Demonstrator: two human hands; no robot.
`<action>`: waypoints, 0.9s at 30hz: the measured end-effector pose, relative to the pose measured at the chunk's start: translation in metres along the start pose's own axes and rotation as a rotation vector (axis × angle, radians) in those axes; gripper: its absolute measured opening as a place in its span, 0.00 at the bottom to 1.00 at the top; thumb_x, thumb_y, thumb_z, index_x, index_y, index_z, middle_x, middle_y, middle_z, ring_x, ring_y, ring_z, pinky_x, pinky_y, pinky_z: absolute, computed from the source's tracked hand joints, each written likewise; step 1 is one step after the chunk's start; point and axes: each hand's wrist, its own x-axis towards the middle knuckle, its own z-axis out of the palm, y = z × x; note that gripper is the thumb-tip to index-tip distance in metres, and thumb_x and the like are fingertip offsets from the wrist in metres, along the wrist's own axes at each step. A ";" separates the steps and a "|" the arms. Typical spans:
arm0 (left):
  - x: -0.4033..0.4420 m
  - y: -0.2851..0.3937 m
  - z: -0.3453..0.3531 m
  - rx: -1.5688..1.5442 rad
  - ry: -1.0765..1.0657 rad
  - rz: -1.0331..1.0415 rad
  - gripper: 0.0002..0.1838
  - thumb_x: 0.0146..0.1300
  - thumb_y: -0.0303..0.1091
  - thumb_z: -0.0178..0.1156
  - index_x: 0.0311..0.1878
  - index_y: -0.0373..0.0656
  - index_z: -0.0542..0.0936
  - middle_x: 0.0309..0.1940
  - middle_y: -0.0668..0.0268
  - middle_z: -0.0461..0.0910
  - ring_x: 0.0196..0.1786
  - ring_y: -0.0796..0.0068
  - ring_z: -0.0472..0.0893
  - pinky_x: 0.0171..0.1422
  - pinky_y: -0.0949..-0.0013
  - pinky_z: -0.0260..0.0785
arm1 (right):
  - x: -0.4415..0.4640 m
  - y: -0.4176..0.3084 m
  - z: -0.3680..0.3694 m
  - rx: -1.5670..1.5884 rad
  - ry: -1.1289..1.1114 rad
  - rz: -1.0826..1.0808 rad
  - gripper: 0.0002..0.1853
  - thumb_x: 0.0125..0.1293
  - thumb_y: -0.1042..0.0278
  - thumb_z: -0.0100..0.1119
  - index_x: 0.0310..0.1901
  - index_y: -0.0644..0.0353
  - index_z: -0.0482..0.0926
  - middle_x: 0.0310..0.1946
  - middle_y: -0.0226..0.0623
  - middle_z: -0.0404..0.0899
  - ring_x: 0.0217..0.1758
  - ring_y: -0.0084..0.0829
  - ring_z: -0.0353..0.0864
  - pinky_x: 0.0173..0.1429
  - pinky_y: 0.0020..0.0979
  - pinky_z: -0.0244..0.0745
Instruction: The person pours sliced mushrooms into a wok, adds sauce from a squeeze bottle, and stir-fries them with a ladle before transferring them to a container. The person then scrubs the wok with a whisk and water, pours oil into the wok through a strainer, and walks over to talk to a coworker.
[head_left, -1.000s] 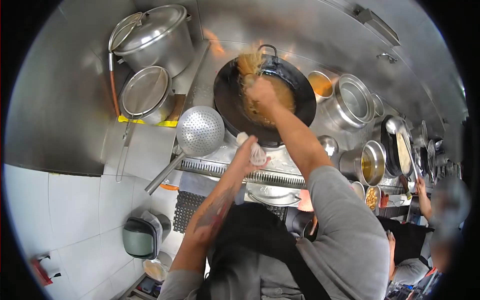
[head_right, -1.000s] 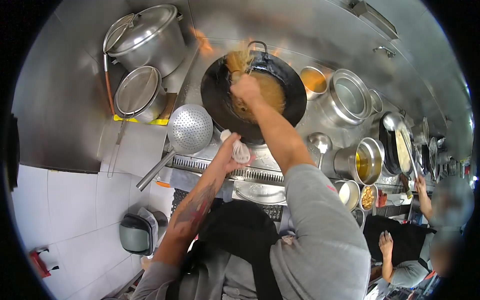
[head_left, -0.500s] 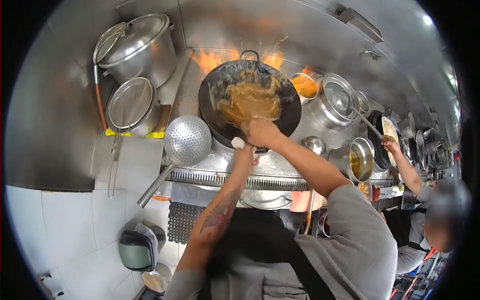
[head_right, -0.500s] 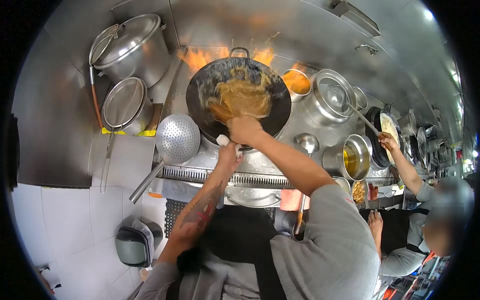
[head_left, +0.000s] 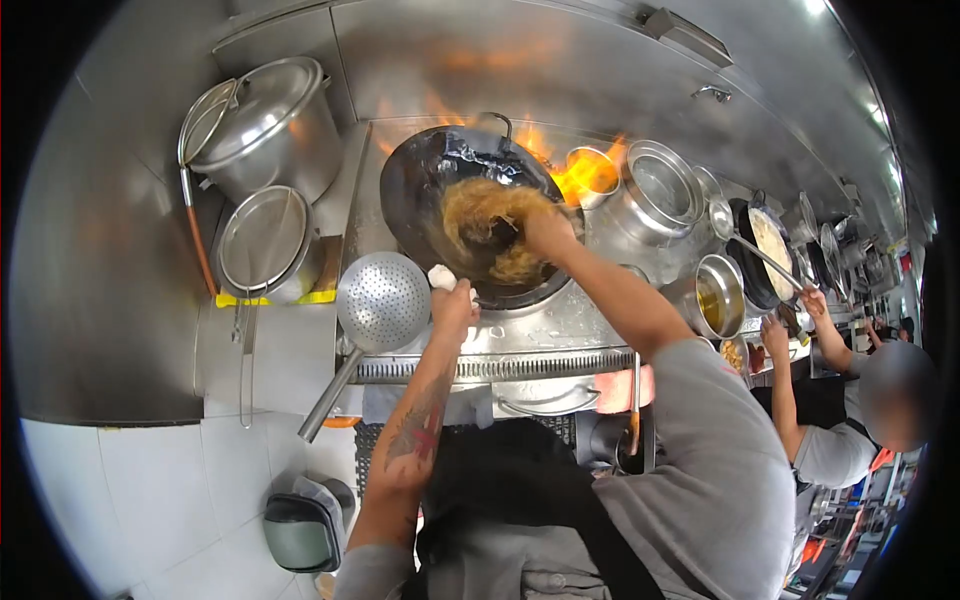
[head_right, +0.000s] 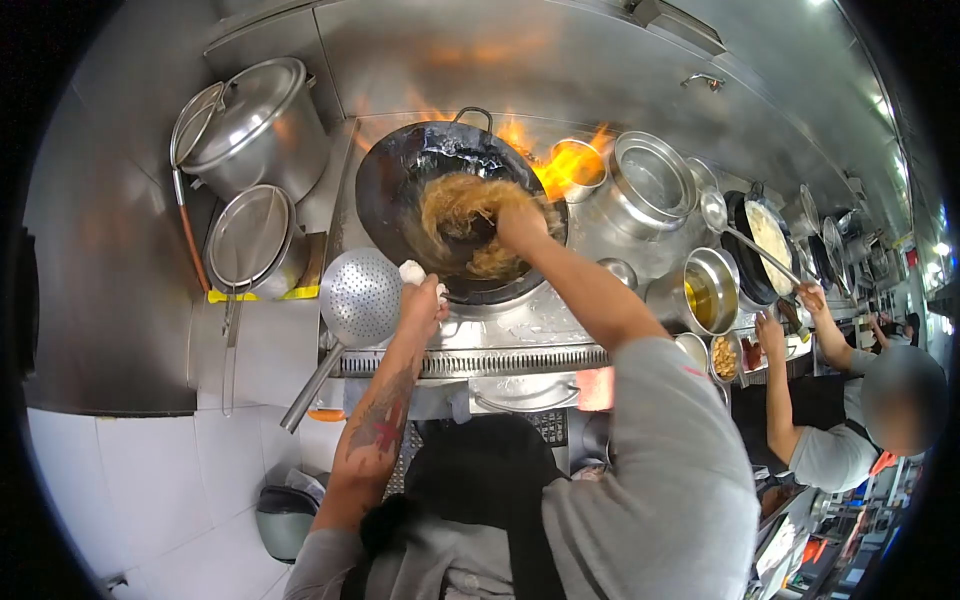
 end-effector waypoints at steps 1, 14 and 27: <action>-0.001 -0.001 0.000 -0.026 -0.012 0.007 0.09 0.65 0.33 0.58 0.34 0.38 0.73 0.22 0.63 0.74 0.15 0.74 0.72 0.15 0.70 0.63 | 0.033 -0.002 -0.012 0.060 -0.019 0.089 0.16 0.67 0.62 0.52 0.48 0.61 0.82 0.41 0.54 0.85 0.42 0.50 0.87 0.48 0.47 0.82; -0.009 -0.003 0.001 -0.083 -0.025 -0.053 0.09 0.64 0.34 0.58 0.34 0.37 0.73 0.24 0.60 0.77 0.16 0.73 0.73 0.15 0.73 0.61 | 0.034 0.023 -0.002 0.092 -0.135 0.169 0.20 0.60 0.54 0.64 0.50 0.57 0.83 0.39 0.50 0.86 0.46 0.47 0.87 0.51 0.45 0.82; -0.009 0.003 0.001 -0.067 -0.043 -0.045 0.10 0.66 0.36 0.57 0.34 0.39 0.74 0.24 0.61 0.77 0.17 0.74 0.73 0.17 0.70 0.62 | 0.067 -0.089 -0.026 0.345 -0.023 0.116 0.15 0.64 0.62 0.51 0.42 0.63 0.82 0.41 0.56 0.83 0.42 0.52 0.86 0.49 0.50 0.81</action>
